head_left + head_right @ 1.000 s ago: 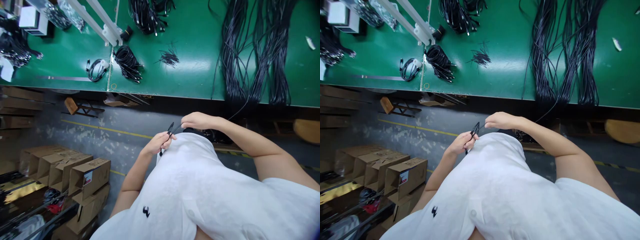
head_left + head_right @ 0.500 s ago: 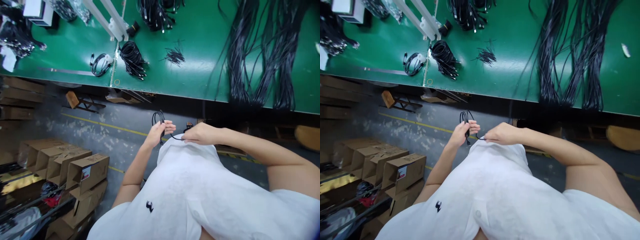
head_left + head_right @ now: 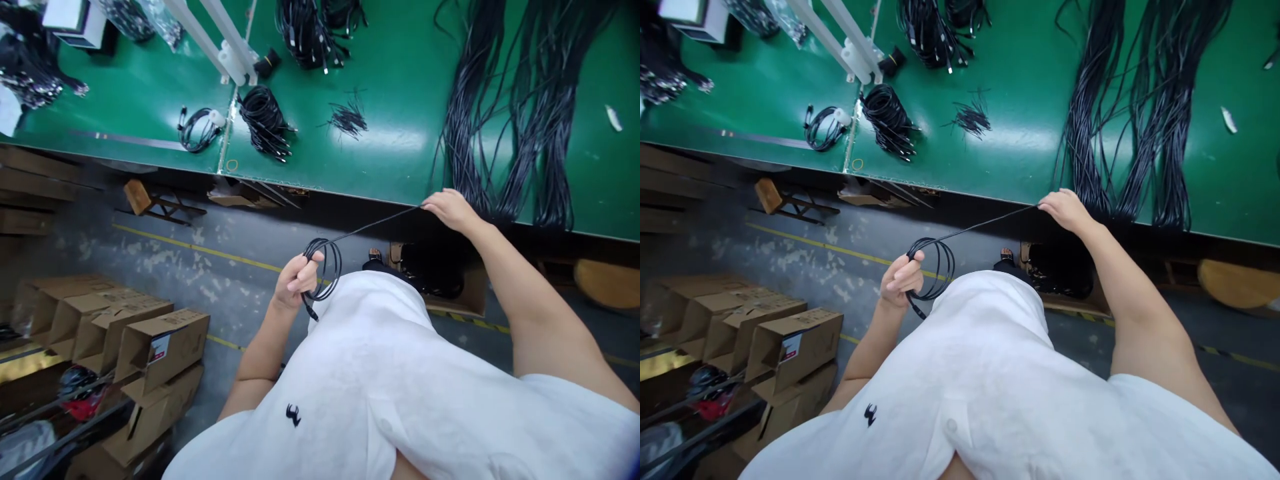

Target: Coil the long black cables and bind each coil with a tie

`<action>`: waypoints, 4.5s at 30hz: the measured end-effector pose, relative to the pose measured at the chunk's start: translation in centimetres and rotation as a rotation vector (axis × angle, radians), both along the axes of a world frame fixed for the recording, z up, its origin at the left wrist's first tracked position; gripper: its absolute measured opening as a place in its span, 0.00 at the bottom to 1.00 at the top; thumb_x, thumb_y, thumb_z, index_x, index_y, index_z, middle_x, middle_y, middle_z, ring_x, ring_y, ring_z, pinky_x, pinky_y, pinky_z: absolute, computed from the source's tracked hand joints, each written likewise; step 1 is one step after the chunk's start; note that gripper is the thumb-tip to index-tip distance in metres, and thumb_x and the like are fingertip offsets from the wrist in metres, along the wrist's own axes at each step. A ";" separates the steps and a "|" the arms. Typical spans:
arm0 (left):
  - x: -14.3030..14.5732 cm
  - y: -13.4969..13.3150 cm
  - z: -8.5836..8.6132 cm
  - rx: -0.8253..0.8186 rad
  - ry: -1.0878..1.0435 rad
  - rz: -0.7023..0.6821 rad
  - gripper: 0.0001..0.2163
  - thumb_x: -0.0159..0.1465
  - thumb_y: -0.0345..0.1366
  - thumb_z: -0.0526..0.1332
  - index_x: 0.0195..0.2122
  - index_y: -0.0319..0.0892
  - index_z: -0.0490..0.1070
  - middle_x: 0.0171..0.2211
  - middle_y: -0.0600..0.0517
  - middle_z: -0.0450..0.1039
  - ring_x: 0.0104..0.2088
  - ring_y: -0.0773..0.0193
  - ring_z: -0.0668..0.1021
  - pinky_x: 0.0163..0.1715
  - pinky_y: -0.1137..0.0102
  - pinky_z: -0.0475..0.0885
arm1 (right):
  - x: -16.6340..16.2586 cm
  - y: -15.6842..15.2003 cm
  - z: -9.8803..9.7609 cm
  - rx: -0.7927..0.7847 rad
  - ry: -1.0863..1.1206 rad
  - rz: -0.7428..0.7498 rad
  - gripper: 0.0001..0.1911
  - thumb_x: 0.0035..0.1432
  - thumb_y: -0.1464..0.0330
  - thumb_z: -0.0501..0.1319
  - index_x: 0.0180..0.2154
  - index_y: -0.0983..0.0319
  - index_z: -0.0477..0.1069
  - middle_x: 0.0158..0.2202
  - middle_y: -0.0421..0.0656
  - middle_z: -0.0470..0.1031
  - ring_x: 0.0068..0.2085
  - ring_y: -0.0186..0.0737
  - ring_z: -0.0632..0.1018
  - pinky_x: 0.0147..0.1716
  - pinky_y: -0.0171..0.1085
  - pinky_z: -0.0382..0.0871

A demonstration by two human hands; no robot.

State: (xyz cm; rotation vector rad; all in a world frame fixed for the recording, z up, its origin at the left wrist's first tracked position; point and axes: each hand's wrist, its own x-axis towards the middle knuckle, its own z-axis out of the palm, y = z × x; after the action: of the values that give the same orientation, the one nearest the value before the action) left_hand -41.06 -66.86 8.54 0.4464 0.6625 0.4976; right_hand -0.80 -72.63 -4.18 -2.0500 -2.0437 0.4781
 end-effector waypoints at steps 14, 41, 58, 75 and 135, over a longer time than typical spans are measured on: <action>-2.6 2.9 2.0 -0.016 -0.164 0.618 0.15 0.74 0.35 0.45 0.53 0.45 0.68 0.23 0.60 0.70 0.15 0.83 0.67 0.14 0.89 0.58 | 0.0 -1.7 3.4 0.069 -0.017 -0.066 0.26 0.67 0.60 0.42 0.34 0.63 0.76 0.35 0.50 0.80 0.37 0.47 0.78 0.38 0.42 0.68; -4.1 3.8 2.3 0.209 0.100 0.531 0.12 0.71 0.32 0.51 0.50 0.38 0.70 0.33 0.56 0.81 0.25 0.81 0.79 0.22 0.91 0.69 | -12.6 -0.9 12.3 -0.162 0.261 0.765 0.18 0.68 0.63 0.49 0.41 0.60 0.76 0.34 0.45 0.79 0.33 0.38 0.77 0.30 0.34 0.60; 1.5 -2.1 -0.3 -0.061 -0.114 -0.057 0.14 0.66 0.42 0.59 0.47 0.39 0.75 0.10 0.63 0.52 0.06 0.78 0.49 0.07 0.80 0.49 | -5.4 4.1 6.5 -0.074 0.591 0.362 0.23 0.65 0.54 0.50 0.42 0.62 0.77 0.43 0.46 0.78 0.42 0.39 0.76 0.44 0.36 0.64; -4.1 3.6 3.0 0.189 -0.180 0.824 0.16 0.74 0.34 0.44 0.58 0.44 0.64 0.18 0.63 0.66 0.11 0.81 0.65 0.14 0.88 0.60 | -6.7 -4.5 5.3 -0.097 0.451 0.045 0.17 0.66 0.59 0.49 0.46 0.58 0.71 0.38 0.44 0.79 0.36 0.42 0.78 0.34 0.38 0.69; 2.9 -2.3 -0.9 0.254 0.070 -0.654 0.19 0.63 0.49 0.62 0.40 0.34 0.74 0.26 0.45 0.79 0.23 0.64 0.79 0.28 0.70 0.73 | -11.5 0.7 13.6 -0.371 0.709 0.730 0.19 0.67 0.59 0.51 0.33 0.64 0.73 0.30 0.40 0.73 0.30 0.31 0.70 0.31 0.31 0.58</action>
State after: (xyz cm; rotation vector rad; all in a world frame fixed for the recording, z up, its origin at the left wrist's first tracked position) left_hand -38.13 -69.12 7.61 0.8830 0.4835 -0.0585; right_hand -12.32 -71.91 9.43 -0.9183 -2.2248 1.5325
